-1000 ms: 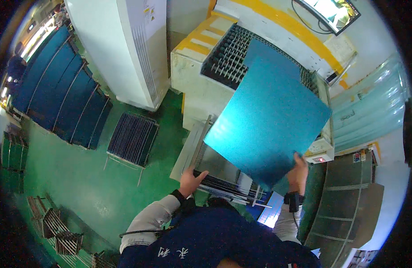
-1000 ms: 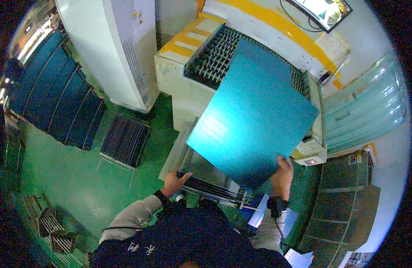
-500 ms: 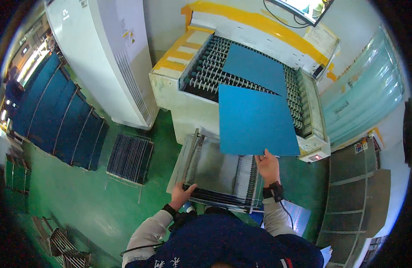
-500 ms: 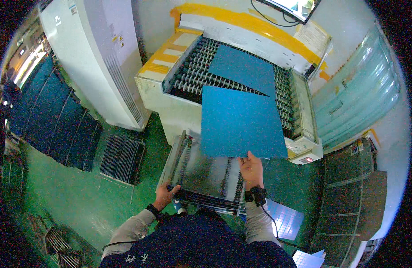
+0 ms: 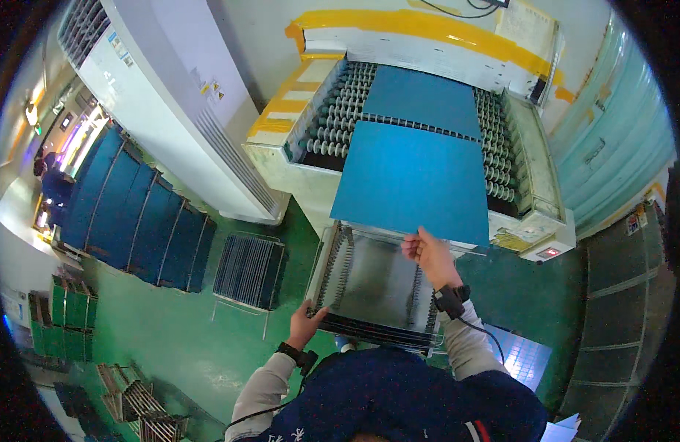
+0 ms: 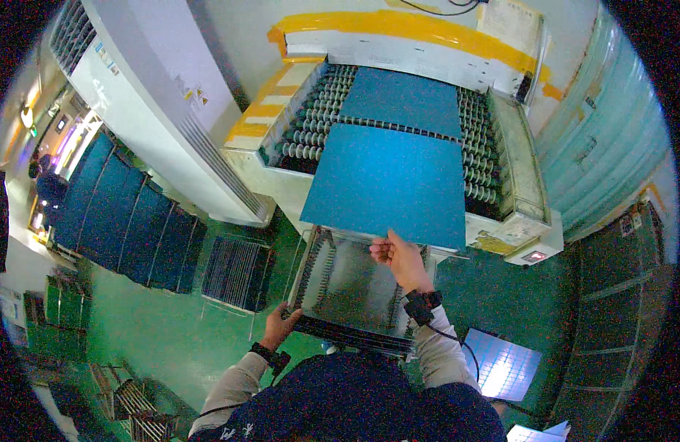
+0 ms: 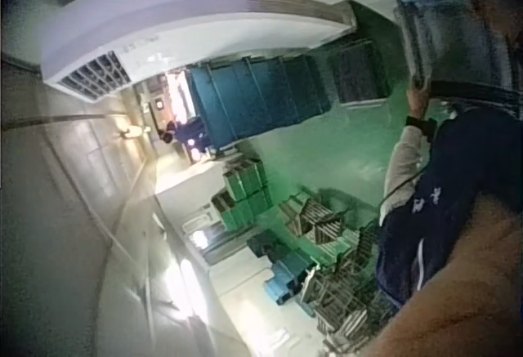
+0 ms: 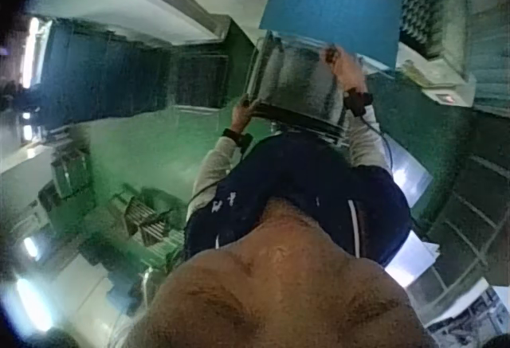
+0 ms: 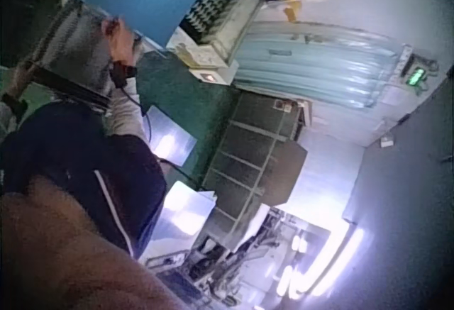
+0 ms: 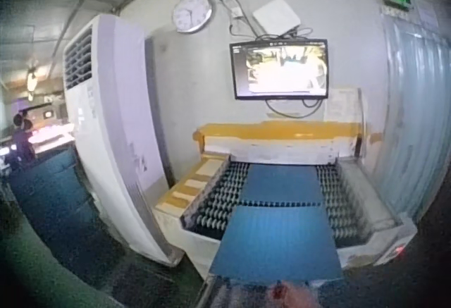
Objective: Feeding blue rectangular plates from a metal rack into an industrial processing machine.
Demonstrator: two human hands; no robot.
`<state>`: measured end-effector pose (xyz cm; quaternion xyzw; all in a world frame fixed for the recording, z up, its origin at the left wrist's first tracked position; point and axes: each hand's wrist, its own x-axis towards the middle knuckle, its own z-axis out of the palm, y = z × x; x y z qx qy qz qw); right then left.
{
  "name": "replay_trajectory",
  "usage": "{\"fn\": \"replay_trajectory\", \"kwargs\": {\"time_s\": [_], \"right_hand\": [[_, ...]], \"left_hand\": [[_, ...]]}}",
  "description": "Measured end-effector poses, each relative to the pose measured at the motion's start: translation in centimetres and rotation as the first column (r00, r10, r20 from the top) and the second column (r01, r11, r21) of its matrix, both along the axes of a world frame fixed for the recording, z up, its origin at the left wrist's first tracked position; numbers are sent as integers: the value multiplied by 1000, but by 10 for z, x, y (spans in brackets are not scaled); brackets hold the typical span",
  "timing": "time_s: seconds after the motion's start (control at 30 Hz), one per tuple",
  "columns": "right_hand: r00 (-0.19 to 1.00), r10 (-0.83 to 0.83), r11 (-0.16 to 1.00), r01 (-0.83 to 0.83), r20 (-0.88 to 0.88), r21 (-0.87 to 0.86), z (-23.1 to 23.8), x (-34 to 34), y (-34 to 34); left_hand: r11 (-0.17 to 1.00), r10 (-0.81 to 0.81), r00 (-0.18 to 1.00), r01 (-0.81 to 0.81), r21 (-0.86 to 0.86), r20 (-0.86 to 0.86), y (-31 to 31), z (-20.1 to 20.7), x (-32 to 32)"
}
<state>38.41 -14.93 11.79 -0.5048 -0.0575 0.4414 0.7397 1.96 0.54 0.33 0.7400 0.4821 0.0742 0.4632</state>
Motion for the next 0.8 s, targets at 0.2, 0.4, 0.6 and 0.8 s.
{"fn": "replay_trajectory", "kwargs": {"time_s": [0.2,0.4,0.6,0.8], "right_hand": [[988,87,984,-66,-126,164,11,10,10],[994,70,988,-58,-83,145,10,28,14],[996,60,988,-51,-60,144,3,38,25],[999,9,997,-6,-41,76,6,44,29]], "left_hand": [[966,2,998,-17,256,59,-12,0,-1],[977,142,988,-149,150,55,-26,30,16],[926,370,907,-377,-7,203,-31,7,5],[821,501,862,-448,-354,73,-42,48,19]]}}
